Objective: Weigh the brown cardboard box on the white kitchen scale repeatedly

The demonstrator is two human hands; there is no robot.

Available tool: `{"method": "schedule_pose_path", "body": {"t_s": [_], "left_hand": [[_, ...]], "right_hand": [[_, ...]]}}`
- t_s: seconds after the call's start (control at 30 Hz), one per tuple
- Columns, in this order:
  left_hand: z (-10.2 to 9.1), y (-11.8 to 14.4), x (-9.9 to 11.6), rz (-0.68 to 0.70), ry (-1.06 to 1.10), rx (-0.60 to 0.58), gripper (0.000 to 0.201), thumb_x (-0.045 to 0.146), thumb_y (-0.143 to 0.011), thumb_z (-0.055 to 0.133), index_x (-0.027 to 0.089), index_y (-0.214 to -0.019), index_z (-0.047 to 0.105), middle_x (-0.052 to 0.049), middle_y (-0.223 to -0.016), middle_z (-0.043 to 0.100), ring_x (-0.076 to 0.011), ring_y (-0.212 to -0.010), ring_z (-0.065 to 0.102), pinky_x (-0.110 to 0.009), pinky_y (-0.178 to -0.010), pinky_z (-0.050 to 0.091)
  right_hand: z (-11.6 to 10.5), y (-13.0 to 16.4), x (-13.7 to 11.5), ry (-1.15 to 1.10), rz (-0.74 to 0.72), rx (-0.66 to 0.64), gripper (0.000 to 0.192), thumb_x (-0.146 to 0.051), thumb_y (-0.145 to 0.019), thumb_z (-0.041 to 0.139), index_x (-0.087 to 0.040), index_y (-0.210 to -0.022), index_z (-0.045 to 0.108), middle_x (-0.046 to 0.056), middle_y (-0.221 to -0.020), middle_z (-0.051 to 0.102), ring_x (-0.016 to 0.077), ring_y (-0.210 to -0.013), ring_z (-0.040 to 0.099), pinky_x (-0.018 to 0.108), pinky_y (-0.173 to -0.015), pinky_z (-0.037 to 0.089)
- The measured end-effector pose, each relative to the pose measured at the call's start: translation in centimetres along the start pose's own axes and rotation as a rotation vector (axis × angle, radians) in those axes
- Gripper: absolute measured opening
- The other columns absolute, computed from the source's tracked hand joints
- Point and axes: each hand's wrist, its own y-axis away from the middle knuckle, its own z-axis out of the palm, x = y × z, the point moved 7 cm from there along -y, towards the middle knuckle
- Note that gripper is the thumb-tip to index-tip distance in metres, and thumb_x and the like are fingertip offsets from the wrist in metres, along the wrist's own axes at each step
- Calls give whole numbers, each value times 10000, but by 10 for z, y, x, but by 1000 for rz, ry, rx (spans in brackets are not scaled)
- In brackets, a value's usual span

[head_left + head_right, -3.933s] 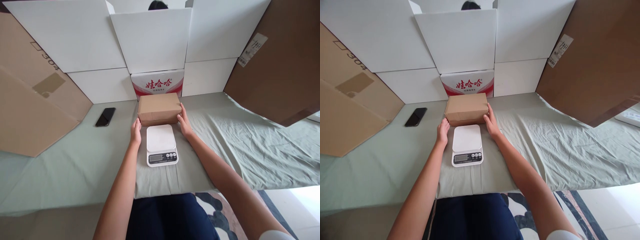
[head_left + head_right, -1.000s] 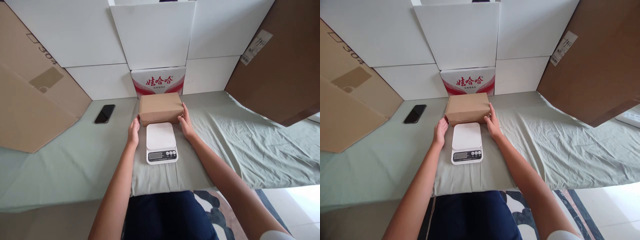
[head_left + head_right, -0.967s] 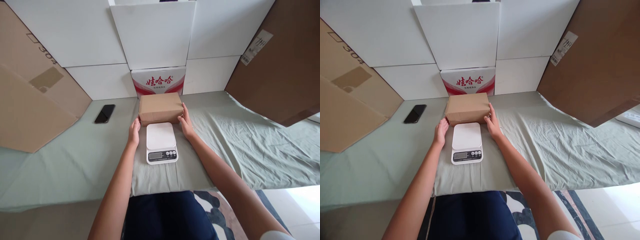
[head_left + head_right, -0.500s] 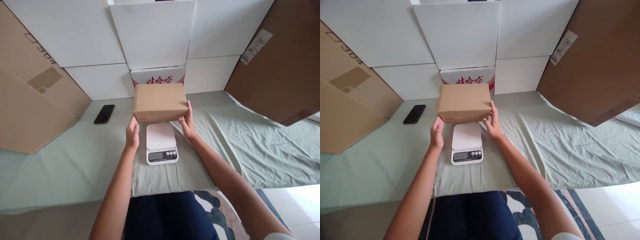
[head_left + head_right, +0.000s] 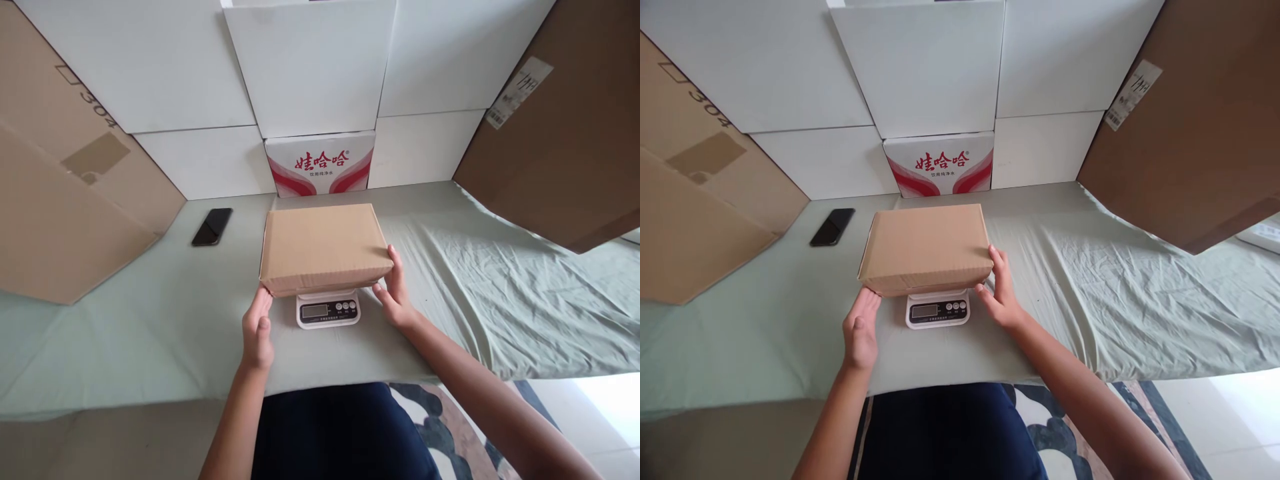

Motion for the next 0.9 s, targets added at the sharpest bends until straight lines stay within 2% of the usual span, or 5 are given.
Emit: {"method": "schedule_pose_path", "body": {"t_s": [0.33,0.5,0.67,0.77,0.9], "left_hand": [[4,-4,1,-65,-35,-35,873,767,-926,530,176,-1567,560,-199,-1608,559,-411,-1575,402,-558,-1297,340],[3,-4,-2,-74,-35,-44,883,768,-915,547,178,-1571,555,-201,-1620,545,-412,-1580,391,-559,-1299,334],[1,-5,1,-37,-33,-11,857,751,-927,548,192,-1576,551,-185,-1645,518,-391,-1584,393,-525,-1307,330],[0,-4,0,-49,-44,3,870,766,-920,546,186,-1568,560,-187,-1643,520,-396,-1587,384,-530,-1306,332],[-1,-5,-1,-90,-42,-8,879,792,-899,551,168,-1515,620,-209,-1563,603,-419,-1553,435,-565,-1273,387]], "right_hand": [[-2,-8,-3,10,-25,19,744,-619,-1013,488,-444,-1683,215,71,-1627,415,375,-1535,414,624,-1246,440],[-2,-8,-6,32,-27,21,765,-606,-1024,482,-452,-1696,151,69,-1635,415,372,-1544,410,632,-1231,452],[-6,-9,-8,0,-28,77,767,-594,-1028,485,-486,-1693,118,48,-1689,369,372,-1561,415,638,-1220,464],[-5,-7,-5,7,-4,65,767,-618,-1018,496,-469,-1693,163,50,-1699,387,380,-1559,426,631,-1212,477],[-7,-10,-6,-22,51,36,749,-635,-1001,524,-474,-1673,236,28,-1714,398,376,-1554,447,622,-1208,499]]}}
